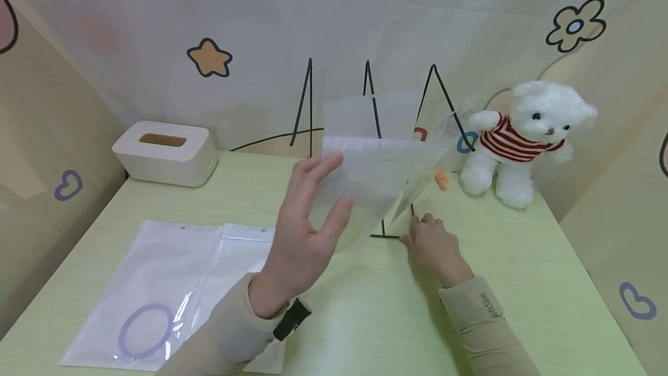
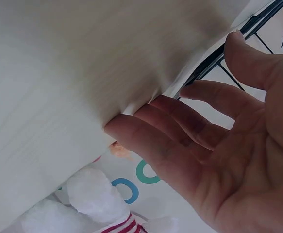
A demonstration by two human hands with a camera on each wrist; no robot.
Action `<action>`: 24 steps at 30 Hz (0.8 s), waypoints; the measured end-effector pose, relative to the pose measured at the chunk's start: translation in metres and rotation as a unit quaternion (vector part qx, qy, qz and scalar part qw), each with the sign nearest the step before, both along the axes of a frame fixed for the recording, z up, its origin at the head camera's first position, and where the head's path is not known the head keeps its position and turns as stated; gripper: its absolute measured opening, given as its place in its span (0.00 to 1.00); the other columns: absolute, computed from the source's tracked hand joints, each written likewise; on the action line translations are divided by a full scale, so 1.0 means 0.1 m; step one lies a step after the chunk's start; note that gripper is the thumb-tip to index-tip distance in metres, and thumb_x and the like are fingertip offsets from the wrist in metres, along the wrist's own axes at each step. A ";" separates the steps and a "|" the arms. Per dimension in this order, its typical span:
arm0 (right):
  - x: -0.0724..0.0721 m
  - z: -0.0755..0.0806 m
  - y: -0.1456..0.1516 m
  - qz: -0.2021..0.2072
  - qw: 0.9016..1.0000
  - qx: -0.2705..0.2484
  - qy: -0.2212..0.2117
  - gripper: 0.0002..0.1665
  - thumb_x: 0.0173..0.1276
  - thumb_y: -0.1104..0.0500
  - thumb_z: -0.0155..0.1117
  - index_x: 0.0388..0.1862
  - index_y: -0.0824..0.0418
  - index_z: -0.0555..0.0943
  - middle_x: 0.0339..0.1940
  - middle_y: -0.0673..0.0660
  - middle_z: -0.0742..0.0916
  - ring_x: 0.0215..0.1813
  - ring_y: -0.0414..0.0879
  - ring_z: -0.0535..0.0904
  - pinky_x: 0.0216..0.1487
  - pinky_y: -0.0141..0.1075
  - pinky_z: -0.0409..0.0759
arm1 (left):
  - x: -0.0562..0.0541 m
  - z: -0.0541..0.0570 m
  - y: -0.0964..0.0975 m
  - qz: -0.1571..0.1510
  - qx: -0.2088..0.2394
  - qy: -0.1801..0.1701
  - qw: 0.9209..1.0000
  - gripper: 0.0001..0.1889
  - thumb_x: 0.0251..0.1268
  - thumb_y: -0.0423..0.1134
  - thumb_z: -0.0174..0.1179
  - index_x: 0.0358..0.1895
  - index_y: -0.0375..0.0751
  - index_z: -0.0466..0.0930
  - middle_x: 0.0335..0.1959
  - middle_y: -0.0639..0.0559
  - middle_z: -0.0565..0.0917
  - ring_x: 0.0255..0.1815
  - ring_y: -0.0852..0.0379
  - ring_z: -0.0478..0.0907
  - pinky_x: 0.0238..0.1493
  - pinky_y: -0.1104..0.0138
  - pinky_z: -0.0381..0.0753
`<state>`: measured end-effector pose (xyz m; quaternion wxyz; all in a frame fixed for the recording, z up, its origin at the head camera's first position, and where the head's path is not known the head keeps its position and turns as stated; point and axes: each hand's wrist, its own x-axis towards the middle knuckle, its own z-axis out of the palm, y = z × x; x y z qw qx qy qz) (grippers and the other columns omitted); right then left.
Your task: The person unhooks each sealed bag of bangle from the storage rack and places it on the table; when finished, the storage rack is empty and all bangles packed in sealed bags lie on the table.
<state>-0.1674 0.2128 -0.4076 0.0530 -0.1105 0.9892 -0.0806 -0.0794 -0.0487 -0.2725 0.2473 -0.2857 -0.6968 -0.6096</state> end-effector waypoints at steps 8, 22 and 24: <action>0.04 -0.02 0.02 -0.002 1.000 -0.013 0.013 0.17 0.74 0.56 0.55 0.49 0.69 0.76 0.41 0.64 0.76 0.40 0.59 0.72 0.27 0.51 0.77 | 0.22 -0.05 -0.15 -0.124 0.090 -0.130 0.980 0.26 0.66 0.23 0.54 0.67 0.28 0.65 0.60 0.41 0.67 0.58 0.49 0.69 0.59 0.66 0.73; 0.01 -0.02 0.05 0.009 1.000 0.002 0.013 0.21 0.75 0.59 0.50 0.56 0.75 0.73 0.47 0.69 0.76 0.45 0.64 0.73 0.30 0.56 0.78 | 0.18 -0.45 -0.32 -0.086 0.164 -0.416 0.890 0.23 0.67 0.30 0.50 0.66 0.36 0.69 0.27 0.56 0.62 0.34 0.59 0.59 0.48 0.64 0.58; 0.01 -0.02 0.05 0.006 1.000 -0.002 0.004 0.22 0.75 0.54 0.54 0.54 0.74 0.73 0.47 0.69 0.76 0.46 0.64 0.72 0.31 0.56 0.79 | 0.13 -0.50 -0.35 -0.075 0.143 -0.421 0.893 0.23 0.69 0.31 0.50 0.67 0.38 0.69 0.29 0.54 0.66 0.39 0.56 0.64 0.52 0.61 0.61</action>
